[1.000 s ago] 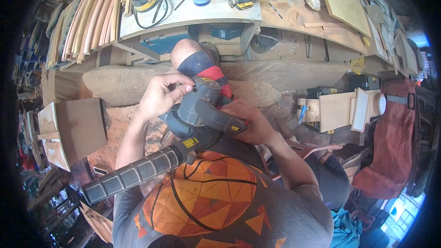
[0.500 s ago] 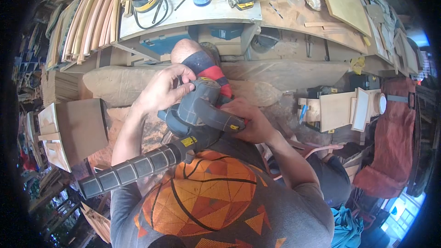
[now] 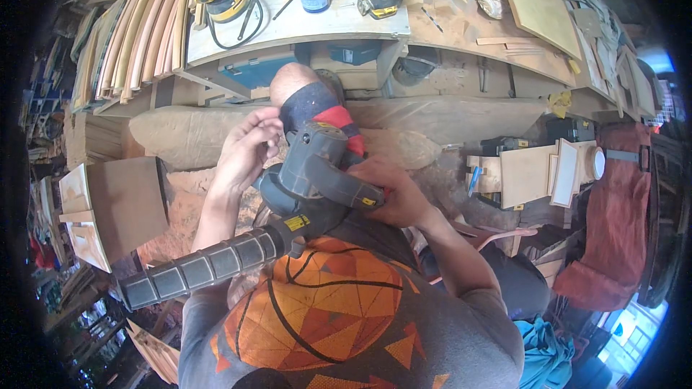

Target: The person assembles a portable blower by attaching a nozzle, fitting casing components together, driving screws into the housing with a power drill, and securing parts by hand.

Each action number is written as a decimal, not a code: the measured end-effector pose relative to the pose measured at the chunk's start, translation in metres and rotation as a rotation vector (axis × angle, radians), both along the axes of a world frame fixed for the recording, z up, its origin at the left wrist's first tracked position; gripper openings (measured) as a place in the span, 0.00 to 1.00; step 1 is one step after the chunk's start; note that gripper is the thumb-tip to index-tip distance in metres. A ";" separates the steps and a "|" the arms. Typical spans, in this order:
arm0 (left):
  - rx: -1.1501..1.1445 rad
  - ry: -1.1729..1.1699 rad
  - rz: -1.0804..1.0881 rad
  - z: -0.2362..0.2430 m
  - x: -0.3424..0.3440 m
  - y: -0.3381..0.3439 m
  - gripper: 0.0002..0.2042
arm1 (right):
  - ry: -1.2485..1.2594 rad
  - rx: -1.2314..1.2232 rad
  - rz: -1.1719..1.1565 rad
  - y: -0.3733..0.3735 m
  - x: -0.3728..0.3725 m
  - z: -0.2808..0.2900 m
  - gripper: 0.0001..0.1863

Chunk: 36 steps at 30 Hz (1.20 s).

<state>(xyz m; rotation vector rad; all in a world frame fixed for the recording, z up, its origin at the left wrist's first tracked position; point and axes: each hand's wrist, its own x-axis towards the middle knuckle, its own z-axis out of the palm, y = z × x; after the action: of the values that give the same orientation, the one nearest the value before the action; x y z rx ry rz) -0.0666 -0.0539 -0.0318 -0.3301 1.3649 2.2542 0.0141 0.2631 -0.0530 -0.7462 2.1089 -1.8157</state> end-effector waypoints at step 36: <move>-0.844 0.782 0.129 0.021 0.066 0.042 0.49 | -0.037 0.384 0.120 -0.002 -0.031 0.113 0.34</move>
<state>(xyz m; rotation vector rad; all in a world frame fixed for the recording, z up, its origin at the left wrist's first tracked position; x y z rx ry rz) -0.0007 -0.0120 -0.0104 0.2562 2.7443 1.8228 -0.0169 0.2608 0.0601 -0.7126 2.2391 -1.2974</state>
